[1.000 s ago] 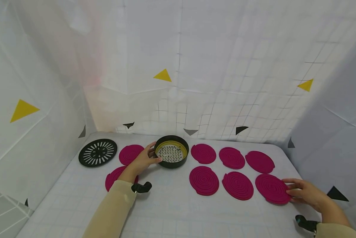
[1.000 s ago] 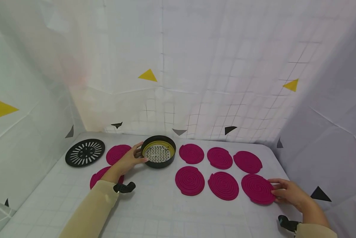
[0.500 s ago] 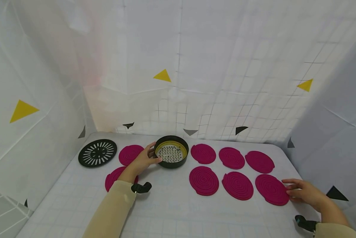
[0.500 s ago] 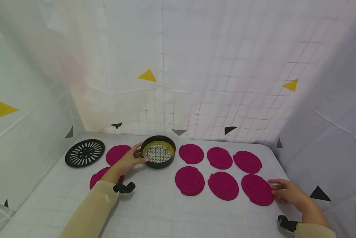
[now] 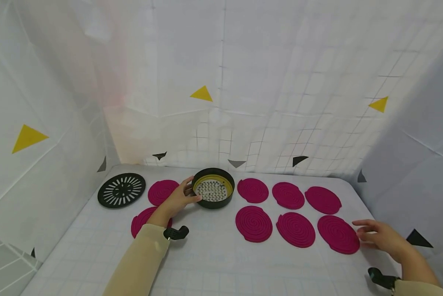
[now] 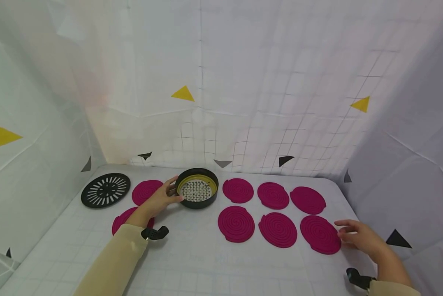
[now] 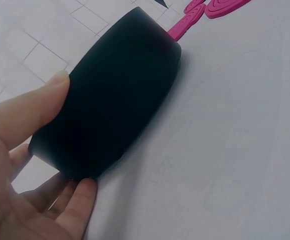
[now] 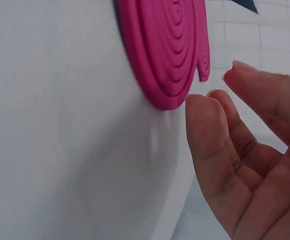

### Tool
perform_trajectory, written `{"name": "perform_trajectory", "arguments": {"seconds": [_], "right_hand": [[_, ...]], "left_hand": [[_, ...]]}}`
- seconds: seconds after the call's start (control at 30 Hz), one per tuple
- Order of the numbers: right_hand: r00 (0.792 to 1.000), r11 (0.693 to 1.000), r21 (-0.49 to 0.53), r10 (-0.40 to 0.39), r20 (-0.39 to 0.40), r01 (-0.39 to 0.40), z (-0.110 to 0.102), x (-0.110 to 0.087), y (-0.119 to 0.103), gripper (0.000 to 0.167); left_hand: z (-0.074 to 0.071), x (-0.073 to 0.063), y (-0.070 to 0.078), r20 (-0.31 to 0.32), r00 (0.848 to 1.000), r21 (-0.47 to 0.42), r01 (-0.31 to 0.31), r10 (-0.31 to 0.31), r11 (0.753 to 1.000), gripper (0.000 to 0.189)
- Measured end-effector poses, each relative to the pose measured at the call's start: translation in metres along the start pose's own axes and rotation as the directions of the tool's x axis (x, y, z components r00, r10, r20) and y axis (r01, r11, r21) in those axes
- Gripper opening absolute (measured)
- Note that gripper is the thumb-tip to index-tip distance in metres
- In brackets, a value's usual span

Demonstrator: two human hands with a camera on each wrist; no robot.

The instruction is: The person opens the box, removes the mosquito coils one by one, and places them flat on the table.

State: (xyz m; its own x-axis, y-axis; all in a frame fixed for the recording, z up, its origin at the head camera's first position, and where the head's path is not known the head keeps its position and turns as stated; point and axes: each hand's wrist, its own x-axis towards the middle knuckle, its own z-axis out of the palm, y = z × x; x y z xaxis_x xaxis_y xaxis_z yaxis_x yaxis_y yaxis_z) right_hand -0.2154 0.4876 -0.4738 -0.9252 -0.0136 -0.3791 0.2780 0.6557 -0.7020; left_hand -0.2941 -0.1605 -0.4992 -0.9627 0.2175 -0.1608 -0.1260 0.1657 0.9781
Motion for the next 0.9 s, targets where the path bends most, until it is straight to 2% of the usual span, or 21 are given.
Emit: {"name": "perform_trajectory", "arguments": {"seconds": [0.37,0.57,0.9], "right_hand": [[0.997,0.996,-0.040,-0.078,-0.011,0.078,0.002,-0.015,-0.023,0.054],[0.990,0.988,-0.094,-0.130,-0.053,0.125,0.005,-0.020,-0.034,0.050],[0.966,0.964,-0.190,-0.215,-0.141,0.186,0.017,-0.032,-0.056,0.056]], "left_hand": [[0.001,-0.001,0.000,-0.007,1.000,0.023,0.003,-0.003,1.000,0.094],[0.000,0.000,-0.001,-0.004,1.000,0.026,-0.003,0.004,1.000,0.095],[0.001,0.000,-0.003,-0.020,1.000,0.007,-0.009,0.009,1.000,0.093]]}}
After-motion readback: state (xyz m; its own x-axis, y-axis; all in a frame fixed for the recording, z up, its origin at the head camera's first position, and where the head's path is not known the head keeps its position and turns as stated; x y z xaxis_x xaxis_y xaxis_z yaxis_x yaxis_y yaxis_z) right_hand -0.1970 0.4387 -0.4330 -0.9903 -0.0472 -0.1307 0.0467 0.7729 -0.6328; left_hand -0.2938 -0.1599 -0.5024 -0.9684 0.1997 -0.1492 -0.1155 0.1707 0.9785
